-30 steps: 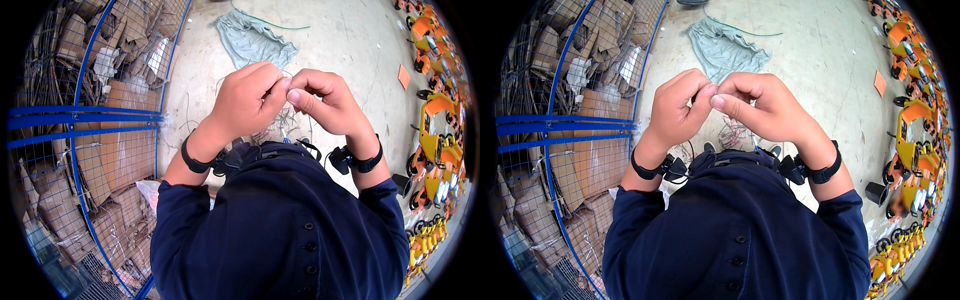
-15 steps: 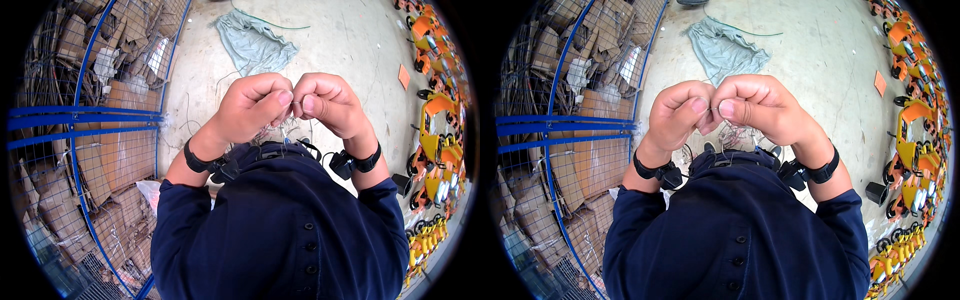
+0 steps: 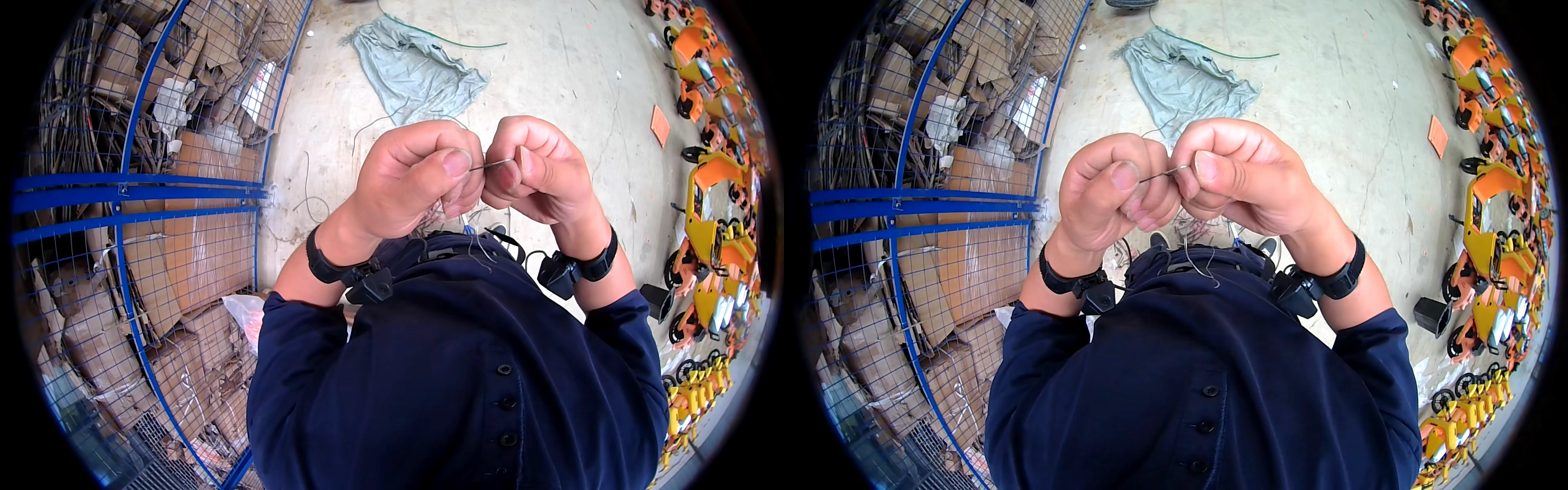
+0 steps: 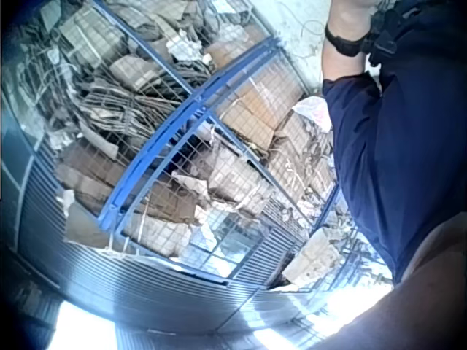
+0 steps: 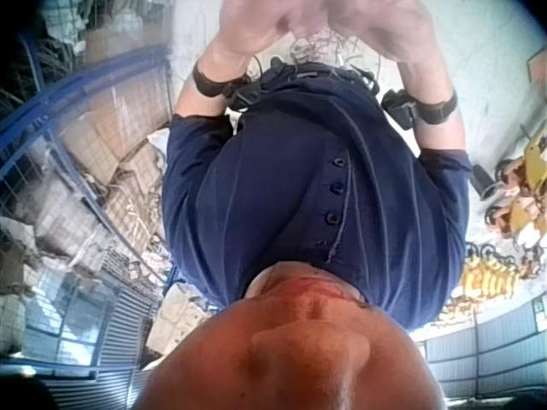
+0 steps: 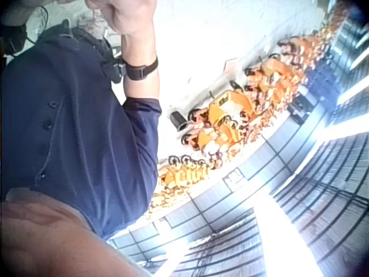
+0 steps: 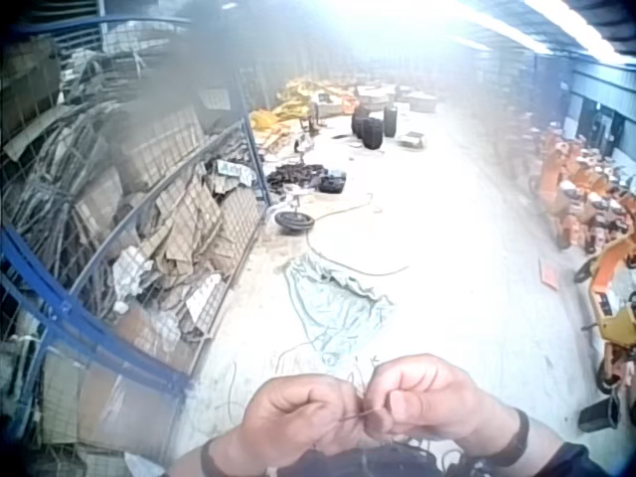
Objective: The person holds a bunch of thin wires and manipulates them by hand, separating and twisting them together.
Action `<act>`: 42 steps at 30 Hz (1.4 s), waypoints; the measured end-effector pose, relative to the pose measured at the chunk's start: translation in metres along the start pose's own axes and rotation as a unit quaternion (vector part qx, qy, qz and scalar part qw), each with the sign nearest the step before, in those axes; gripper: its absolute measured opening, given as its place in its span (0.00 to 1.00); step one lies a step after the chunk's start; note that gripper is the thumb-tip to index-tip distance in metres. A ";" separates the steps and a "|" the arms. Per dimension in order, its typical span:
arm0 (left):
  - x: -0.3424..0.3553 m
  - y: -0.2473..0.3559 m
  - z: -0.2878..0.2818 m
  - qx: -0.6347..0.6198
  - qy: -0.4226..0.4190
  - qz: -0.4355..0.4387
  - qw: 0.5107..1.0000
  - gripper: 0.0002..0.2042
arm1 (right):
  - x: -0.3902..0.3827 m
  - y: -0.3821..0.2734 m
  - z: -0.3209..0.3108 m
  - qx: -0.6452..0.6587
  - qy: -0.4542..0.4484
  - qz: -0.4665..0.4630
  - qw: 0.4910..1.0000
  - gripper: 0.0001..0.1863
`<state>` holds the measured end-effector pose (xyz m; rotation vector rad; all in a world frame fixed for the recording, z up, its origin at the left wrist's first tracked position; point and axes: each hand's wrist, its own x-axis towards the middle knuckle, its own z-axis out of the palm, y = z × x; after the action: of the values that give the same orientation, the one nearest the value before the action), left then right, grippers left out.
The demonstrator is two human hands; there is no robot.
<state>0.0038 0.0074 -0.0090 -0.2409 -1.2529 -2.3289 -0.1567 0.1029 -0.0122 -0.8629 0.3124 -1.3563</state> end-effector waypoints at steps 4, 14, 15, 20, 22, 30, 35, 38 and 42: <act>0.001 -0.001 -0.002 -0.020 -0.015 0.003 1.000 0.13 | 0.001 0.003 -0.001 0.034 -0.011 -0.018 0.999 0.12; 0.007 0.003 -0.006 -0.034 -0.015 -0.019 0.999 0.18 | 0.006 0.008 -0.006 0.094 -0.042 -0.038 0.994 0.12; 0.007 0.004 -0.007 -0.012 -0.013 -0.024 1.000 0.19 | 0.006 0.008 -0.007 0.069 -0.030 -0.043 0.996 0.12; 0.007 0.002 -0.012 0.284 0.047 0.075 0.955 0.14 | 0.004 0.006 -0.011 -0.056 0.024 -0.040 0.997 0.11; 0.007 0.001 -0.013 0.376 0.062 0.099 0.919 0.10 | 0.003 0.005 -0.003 -0.137 0.071 -0.048 0.987 0.11; 0.012 0.004 -0.011 0.572 0.068 0.162 0.801 0.08 | 0.003 -0.009 0.007 -0.528 0.119 -0.079 0.837 0.04; 0.009 0.009 -0.012 0.561 0.062 0.042 0.824 0.08 | 0.006 -0.017 0.007 -0.700 0.072 -0.127 0.699 0.04; 0.006 0.015 -0.015 0.457 0.048 -0.070 0.886 0.09 | 0.004 -0.018 0.010 -0.696 0.057 -0.098 0.709 0.03; 0.005 0.020 -0.020 0.245 0.007 -0.194 0.950 0.11 | -0.001 -0.019 0.016 -0.592 0.053 -0.008 0.804 0.03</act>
<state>0.0108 -0.0196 -0.0034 0.2097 -1.9619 -2.2131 -0.1598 0.1103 0.0113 -1.8038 1.3299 -1.1368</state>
